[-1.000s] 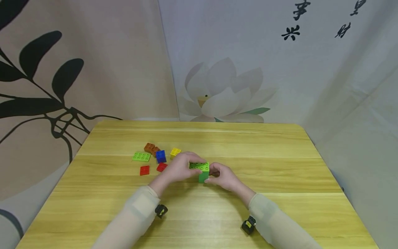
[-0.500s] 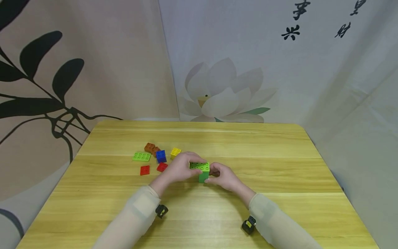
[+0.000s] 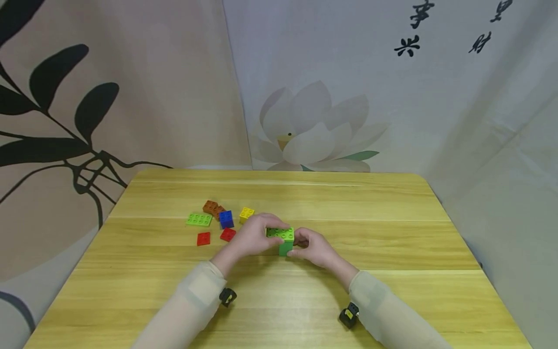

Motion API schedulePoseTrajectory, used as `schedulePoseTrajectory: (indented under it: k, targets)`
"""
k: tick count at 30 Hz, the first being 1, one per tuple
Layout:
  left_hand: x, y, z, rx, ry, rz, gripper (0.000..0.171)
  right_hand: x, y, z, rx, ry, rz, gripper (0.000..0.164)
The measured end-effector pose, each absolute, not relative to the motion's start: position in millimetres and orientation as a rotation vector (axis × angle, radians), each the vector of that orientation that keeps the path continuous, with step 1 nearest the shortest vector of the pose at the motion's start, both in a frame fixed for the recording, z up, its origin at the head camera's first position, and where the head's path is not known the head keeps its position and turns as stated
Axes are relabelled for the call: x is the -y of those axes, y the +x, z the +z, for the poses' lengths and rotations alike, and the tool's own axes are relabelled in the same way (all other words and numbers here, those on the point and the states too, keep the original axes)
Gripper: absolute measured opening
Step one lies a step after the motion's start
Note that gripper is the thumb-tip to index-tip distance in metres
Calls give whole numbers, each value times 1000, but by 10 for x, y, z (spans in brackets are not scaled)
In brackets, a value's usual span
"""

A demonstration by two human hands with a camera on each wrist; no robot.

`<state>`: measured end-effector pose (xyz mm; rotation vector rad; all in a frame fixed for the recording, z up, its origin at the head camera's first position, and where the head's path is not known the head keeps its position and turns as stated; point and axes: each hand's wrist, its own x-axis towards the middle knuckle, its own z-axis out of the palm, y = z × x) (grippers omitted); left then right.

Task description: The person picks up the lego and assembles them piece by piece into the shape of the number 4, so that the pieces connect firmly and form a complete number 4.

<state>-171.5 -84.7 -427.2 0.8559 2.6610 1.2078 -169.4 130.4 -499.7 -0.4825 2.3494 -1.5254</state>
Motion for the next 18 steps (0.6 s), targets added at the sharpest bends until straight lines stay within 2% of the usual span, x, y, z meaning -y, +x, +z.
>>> schedulePoseTrajectory:
  k: [18]
  targets:
    - [839, -1722, -4254, -2618, 788, 1232, 28, -1300, -1698, -4992, -2357, -488, -1513, 32]
